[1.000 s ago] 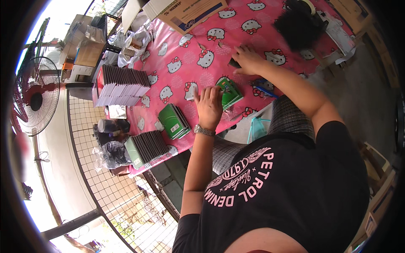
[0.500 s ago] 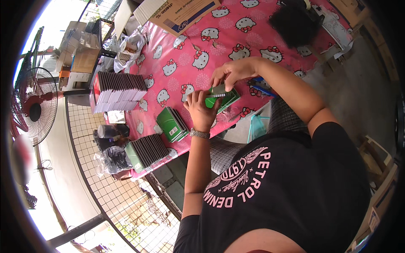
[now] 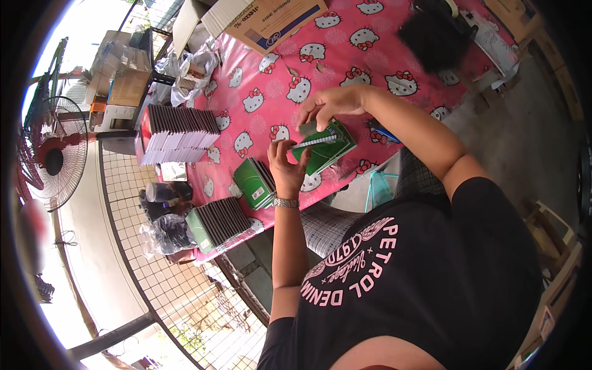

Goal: The person assembles small notebooks by inserting spiral wire bindings into the pre-punched holes of green covers and internal pages one at a time.

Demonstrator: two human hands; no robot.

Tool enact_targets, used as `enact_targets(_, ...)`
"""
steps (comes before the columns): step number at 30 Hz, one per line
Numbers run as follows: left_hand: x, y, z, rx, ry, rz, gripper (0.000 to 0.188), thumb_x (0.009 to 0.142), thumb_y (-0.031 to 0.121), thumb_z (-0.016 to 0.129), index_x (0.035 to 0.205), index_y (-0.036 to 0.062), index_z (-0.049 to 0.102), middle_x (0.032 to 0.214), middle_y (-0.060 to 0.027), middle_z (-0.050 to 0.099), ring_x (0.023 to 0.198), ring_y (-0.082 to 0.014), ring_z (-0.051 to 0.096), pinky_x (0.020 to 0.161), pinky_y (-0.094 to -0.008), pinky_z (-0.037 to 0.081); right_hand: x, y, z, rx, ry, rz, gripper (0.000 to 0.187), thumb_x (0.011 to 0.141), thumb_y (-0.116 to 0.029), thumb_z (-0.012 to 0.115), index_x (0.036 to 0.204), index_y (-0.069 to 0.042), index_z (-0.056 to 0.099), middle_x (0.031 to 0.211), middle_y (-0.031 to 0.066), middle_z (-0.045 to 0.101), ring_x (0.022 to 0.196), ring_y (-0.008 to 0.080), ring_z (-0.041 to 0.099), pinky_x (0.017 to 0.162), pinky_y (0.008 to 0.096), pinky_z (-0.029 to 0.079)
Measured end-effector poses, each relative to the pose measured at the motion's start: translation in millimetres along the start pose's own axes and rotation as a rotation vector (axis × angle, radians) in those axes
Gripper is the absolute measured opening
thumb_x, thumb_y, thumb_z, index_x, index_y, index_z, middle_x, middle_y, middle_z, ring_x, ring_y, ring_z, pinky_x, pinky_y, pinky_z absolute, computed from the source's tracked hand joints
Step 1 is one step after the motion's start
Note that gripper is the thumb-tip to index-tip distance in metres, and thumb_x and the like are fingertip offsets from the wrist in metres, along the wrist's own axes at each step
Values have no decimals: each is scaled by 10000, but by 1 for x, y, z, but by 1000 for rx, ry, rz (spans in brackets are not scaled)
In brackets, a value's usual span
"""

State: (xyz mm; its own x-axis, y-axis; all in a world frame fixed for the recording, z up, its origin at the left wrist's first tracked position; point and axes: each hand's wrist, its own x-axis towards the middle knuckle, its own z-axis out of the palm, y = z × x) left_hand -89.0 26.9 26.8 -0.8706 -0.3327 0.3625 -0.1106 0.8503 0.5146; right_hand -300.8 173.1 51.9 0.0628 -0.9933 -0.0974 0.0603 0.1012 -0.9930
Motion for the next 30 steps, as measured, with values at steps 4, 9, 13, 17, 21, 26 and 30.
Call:
enact_targets(4, 3, 0, 4, -124, -67, -11, 333, 750, 138, 826, 996, 38, 626, 999, -122, 594, 838, -283, 607, 702, -367, 519, 9, 15, -4, 142, -83, -28, 460, 725, -92, 715, 1182, -42, 691, 1256, 85, 600, 1211, 199, 544, 1022, 347, 435)
enact_targets(9, 6, -8, -1, -177, -121, 10, 342, 754, 111, 821, 1024, 38, 623, 982, -113, 604, 812, -264, 622, 687, -345, 538, 14, 5, 1, 159, -79, 31, 475, 723, -96, 713, 1193, -41, 678, 1188, 64, 623, 1049, 183, 597, 946, 328, 464)
enact_targets(13, 11, -4, -3, -235, -136, 1, 370, 754, 107, 822, 1044, 29, 606, 965, -114, 609, 798, -262, 628, 682, -346, 537, 14, -4, 6, 217, -129, -10, 492, 707, -117, 725, 1191, -38, 685, 1232, 64, 595, 1095, 174, 573, 966, 320, 452)
enact_targets(17, 12, -7, 2, -283, -140, -2, 384, 751, 109, 824, 1045, 23, 593, 962, -121, 608, 780, -273, 627, 682, -345, 536, 17, 5, 4, -94, -20, -2, 496, 698, -144, 751, 1178, -36, 687, 1258, 68, 576, 1146, 178, 545, 975, 334, 445)
enact_targets(21, 8, -6, 0, -279, -146, -27, 364, 756, 97, 821, 1024, 16, 588, 948, -114, 610, 795, -259, 637, 690, -334, 542, 17, 7, 7, 151, -46, -46, 453, 711, -170, 756, 1141, -41, 695, 1182, 72, 599, 1129, 197, 559, 946, 336, 455)
enact_targets(26, 6, -10, -1, -318, -103, -132, 244, 836, 74, 761, 1022, 16, 615, 904, -92, 650, 760, -178, 660, 698, -303, 546, -2, 24, -13, -941, 658, 129, 385, 695, -220, 777, 1064, -126, 718, 1180, 116, 599, 1090, 309, 579, 968, 409, 472)
enact_targets(30, 1, -12, 9, -464, -1, -250, 192, 909, 89, 700, 1073, 13, 634, 827, -66, 680, 725, -114, 656, 666, -267, 528, -69, 92, -49, -1188, 975, 123, 581, 743, -270, 789, 1281, -139, 613, 1444, 147, 469, 1297, 362, 462, 1039, 457, 434)
